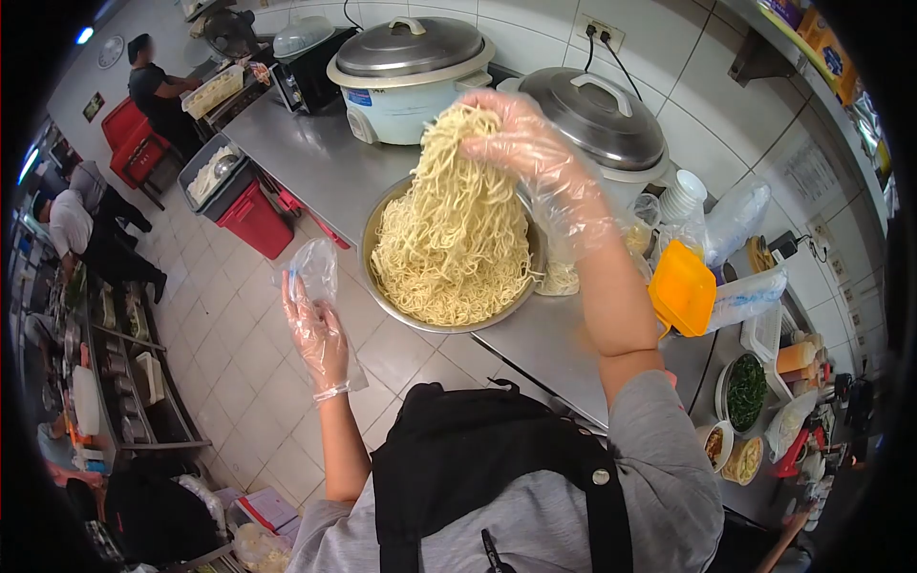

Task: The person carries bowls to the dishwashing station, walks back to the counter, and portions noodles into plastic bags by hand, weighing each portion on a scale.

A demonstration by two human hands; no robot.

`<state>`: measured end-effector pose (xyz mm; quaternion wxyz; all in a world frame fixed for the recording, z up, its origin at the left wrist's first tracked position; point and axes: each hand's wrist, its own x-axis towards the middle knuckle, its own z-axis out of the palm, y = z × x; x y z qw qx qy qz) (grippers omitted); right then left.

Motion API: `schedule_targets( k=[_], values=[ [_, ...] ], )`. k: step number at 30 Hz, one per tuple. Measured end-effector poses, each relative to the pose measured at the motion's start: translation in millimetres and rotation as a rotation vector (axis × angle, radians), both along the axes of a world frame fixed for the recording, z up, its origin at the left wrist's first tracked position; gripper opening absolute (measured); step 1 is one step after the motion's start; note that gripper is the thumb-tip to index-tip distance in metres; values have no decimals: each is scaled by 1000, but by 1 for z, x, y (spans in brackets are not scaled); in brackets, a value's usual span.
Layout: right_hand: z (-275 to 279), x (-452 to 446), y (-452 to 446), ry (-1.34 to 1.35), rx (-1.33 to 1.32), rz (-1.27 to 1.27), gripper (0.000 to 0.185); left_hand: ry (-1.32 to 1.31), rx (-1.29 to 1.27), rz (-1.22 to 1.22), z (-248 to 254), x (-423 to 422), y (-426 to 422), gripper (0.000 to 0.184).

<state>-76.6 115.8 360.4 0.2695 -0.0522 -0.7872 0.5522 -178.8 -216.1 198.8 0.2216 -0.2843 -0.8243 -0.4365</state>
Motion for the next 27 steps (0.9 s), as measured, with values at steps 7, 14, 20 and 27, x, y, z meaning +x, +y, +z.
schedule_targets(
  k=[7,14,20,27],
  values=[
    [96,8,-29,233,-155,257,49,30,17,-33,-3,-6,6,62],
    [145,14,-52,363,-30,-15,48,-13,22,-59,-5,-8,13,62],
    [29,-3,-18,44,-169,293,51,-79,5,-95,-10,-9,15,62],
    [-29,21,-22,-296,-132,-85,47,48,-54,-70,-11,-13,14,62]
  ],
)
